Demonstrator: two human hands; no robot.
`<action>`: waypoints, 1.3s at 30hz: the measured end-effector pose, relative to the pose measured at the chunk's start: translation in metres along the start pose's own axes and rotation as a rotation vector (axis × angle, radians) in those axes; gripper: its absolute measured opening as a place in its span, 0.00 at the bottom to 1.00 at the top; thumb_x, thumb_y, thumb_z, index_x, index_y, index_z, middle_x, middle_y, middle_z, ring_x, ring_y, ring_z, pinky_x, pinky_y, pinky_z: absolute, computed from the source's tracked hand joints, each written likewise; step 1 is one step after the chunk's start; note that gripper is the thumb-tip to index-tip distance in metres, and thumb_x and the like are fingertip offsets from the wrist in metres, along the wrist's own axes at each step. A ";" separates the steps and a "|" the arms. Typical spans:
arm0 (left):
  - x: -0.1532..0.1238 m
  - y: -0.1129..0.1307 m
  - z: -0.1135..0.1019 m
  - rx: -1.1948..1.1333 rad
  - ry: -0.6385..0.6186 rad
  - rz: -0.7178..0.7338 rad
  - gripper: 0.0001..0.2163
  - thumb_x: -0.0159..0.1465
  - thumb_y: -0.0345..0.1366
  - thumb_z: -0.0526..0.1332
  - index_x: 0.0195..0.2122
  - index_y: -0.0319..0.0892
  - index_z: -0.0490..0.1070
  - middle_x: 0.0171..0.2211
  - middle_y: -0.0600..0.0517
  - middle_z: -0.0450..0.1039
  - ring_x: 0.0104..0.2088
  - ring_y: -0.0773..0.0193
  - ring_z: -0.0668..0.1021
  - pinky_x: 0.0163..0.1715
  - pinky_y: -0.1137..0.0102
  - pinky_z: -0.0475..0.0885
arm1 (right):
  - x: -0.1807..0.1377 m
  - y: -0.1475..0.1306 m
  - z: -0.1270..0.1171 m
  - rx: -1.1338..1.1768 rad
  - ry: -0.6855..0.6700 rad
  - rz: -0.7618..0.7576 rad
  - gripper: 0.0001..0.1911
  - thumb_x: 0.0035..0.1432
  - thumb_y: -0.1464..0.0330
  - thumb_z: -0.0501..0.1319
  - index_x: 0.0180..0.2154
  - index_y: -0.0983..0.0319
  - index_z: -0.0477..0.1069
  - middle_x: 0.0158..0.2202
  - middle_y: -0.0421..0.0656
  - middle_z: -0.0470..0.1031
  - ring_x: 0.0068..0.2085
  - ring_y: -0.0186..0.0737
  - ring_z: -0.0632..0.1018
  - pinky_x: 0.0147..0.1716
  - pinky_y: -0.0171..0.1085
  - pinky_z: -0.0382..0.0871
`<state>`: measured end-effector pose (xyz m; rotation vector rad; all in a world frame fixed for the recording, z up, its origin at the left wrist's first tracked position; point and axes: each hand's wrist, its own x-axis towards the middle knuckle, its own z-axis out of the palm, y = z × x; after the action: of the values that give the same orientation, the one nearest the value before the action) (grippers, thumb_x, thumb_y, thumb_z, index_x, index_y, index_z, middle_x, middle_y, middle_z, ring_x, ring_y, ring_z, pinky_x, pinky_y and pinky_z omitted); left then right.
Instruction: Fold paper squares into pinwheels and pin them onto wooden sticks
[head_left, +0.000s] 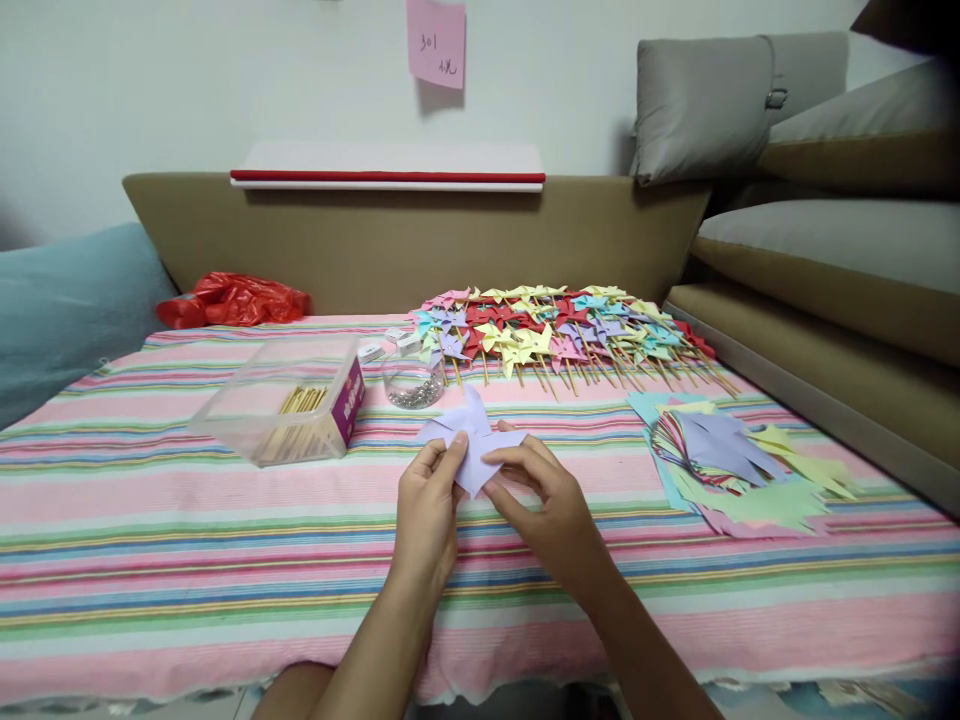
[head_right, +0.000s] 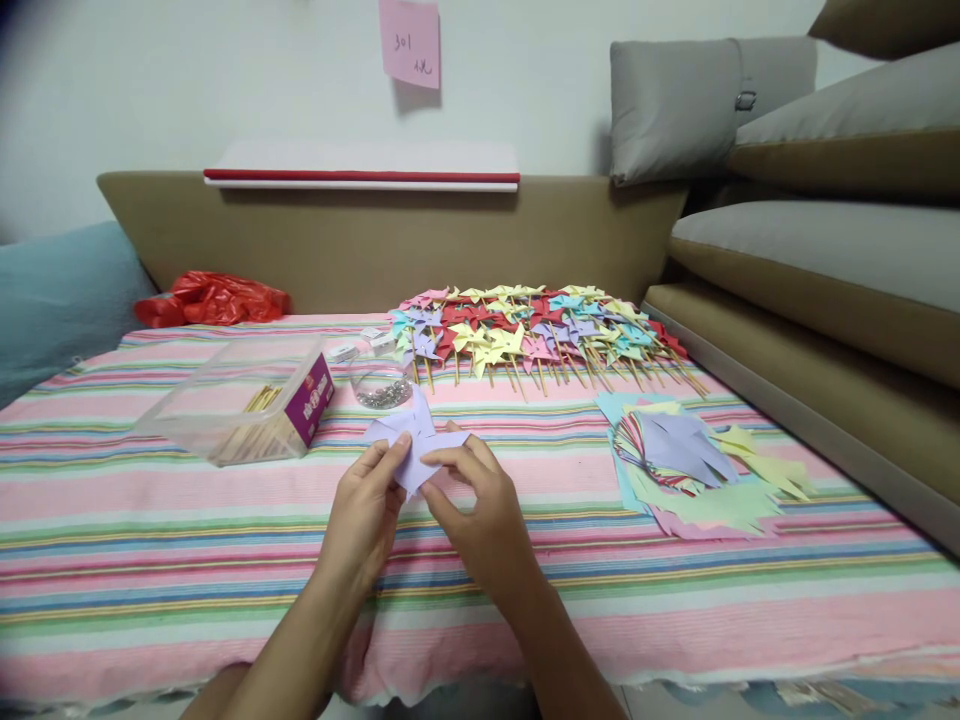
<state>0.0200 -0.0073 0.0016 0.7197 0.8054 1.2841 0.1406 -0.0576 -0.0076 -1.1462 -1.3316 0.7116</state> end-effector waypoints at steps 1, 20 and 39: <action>-0.001 0.000 0.001 0.013 -0.012 0.002 0.15 0.51 0.42 0.76 0.32 0.40 0.76 0.31 0.55 0.77 0.30 0.69 0.76 0.31 0.76 0.70 | 0.000 -0.001 -0.001 -0.042 0.009 -0.007 0.07 0.58 0.68 0.66 0.40 0.55 0.79 0.49 0.46 0.76 0.59 0.51 0.73 0.58 0.48 0.68; -0.010 -0.007 0.005 0.228 -0.163 0.043 0.12 0.58 0.43 0.71 0.30 0.41 0.72 0.32 0.54 0.78 0.34 0.63 0.80 0.41 0.68 0.74 | 0.007 0.004 0.005 0.118 0.361 0.139 0.11 0.52 0.59 0.70 0.30 0.58 0.74 0.51 0.51 0.71 0.54 0.51 0.74 0.42 0.43 0.76; -0.011 -0.007 0.004 0.442 -0.188 0.126 0.13 0.60 0.46 0.69 0.33 0.40 0.72 0.24 0.55 0.75 0.29 0.63 0.78 0.35 0.71 0.71 | 0.006 0.007 0.010 0.115 0.409 0.138 0.12 0.53 0.60 0.68 0.28 0.59 0.71 0.50 0.50 0.70 0.54 0.50 0.74 0.40 0.41 0.76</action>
<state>0.0262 -0.0197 -0.0002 1.2428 0.9099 1.1374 0.1339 -0.0475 -0.0136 -1.2211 -0.8652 0.6036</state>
